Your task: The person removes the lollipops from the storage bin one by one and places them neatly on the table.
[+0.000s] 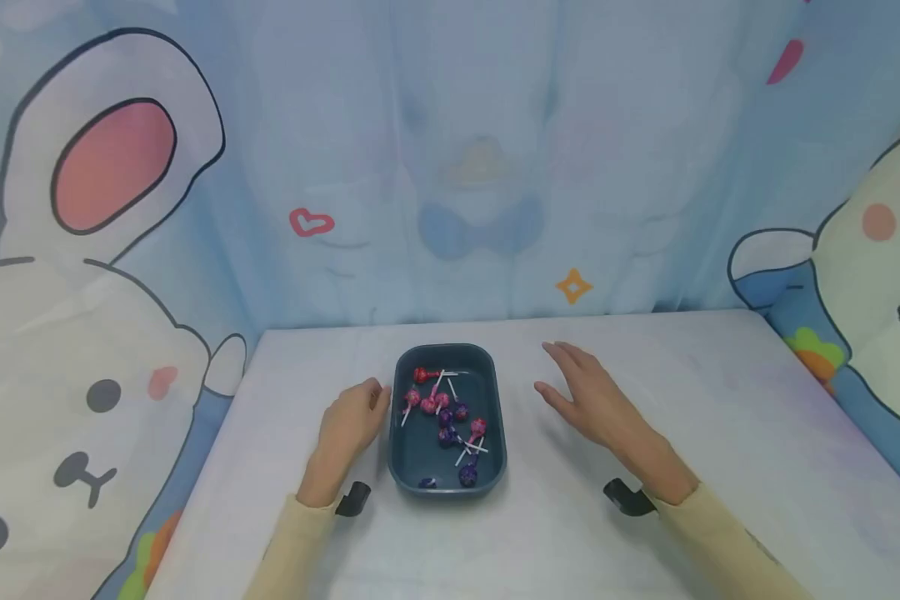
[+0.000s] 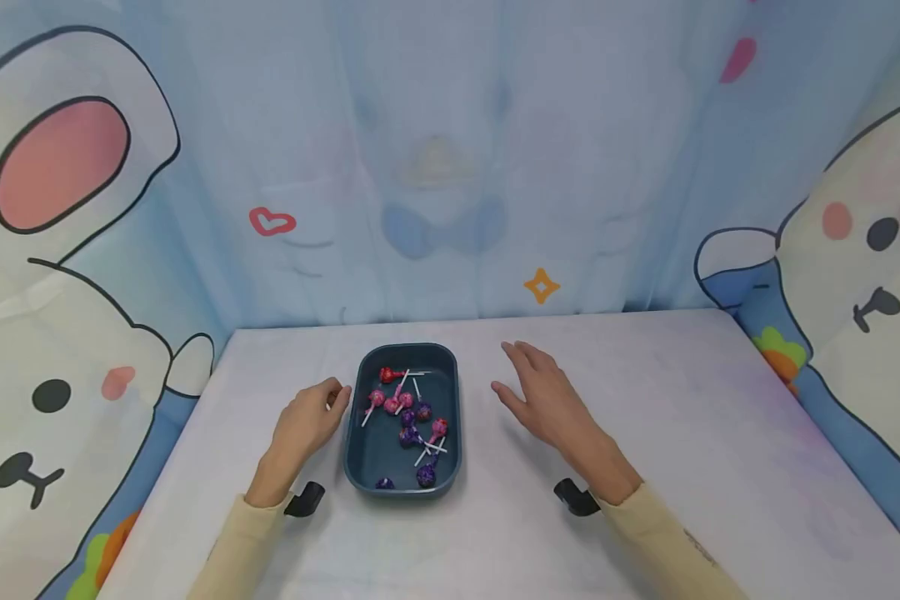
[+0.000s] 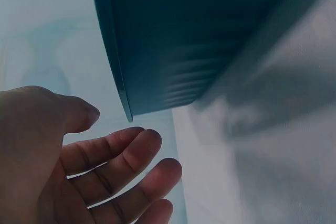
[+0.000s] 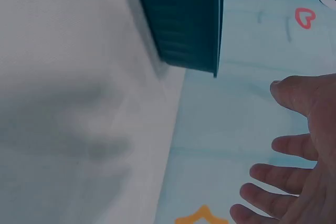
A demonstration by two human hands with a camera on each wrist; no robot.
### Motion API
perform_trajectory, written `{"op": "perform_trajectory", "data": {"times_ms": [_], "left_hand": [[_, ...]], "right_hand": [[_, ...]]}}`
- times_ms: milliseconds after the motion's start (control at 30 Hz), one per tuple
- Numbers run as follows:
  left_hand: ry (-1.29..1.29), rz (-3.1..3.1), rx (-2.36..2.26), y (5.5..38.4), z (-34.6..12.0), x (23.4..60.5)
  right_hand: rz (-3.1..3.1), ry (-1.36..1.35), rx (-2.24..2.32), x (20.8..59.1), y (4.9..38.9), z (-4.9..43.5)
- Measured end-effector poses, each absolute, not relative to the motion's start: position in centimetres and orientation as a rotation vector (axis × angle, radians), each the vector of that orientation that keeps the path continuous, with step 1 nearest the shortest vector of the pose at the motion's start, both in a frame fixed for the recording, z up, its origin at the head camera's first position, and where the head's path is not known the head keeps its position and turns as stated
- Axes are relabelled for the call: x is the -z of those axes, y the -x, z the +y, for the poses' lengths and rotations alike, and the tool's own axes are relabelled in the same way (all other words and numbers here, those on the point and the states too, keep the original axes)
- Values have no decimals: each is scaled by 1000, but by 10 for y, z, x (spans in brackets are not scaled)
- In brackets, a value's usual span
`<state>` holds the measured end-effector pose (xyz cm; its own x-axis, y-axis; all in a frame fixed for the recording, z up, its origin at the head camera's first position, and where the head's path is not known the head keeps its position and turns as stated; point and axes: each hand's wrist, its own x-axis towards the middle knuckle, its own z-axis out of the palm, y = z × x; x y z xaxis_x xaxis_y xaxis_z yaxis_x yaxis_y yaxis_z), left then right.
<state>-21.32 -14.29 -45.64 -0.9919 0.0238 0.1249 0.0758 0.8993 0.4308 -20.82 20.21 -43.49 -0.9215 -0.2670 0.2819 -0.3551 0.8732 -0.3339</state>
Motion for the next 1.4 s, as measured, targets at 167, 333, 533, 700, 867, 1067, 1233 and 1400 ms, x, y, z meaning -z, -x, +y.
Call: {"op": "perform_trajectory", "data": {"times_ms": [167,333,533,700,867,1067,1233,1400], "left_hand": [[43,-3009,685,212,-137,458],[52,-3028,677,212,-133,459],[75,-3022,662,214,-131,460],[84,-3015,658,213,-131,459],[81,-3024,653,213,-130,459],[74,-3033,640,214,-129,460],[79,-3028,633,213,-129,461],[75,-3026,649,213,-128,460]], "right_hand": [[-2859,-515,-547,428,212,185],[-2878,-572,-515,425,217,167],[-2870,-660,-431,426,223,147],[-2853,-779,-329,428,228,131],[-2824,-925,-227,432,232,115],[-2847,-1001,-71,434,236,100],[-2902,-1030,38,432,240,90],[-3002,-1004,130,431,243,79]]}}
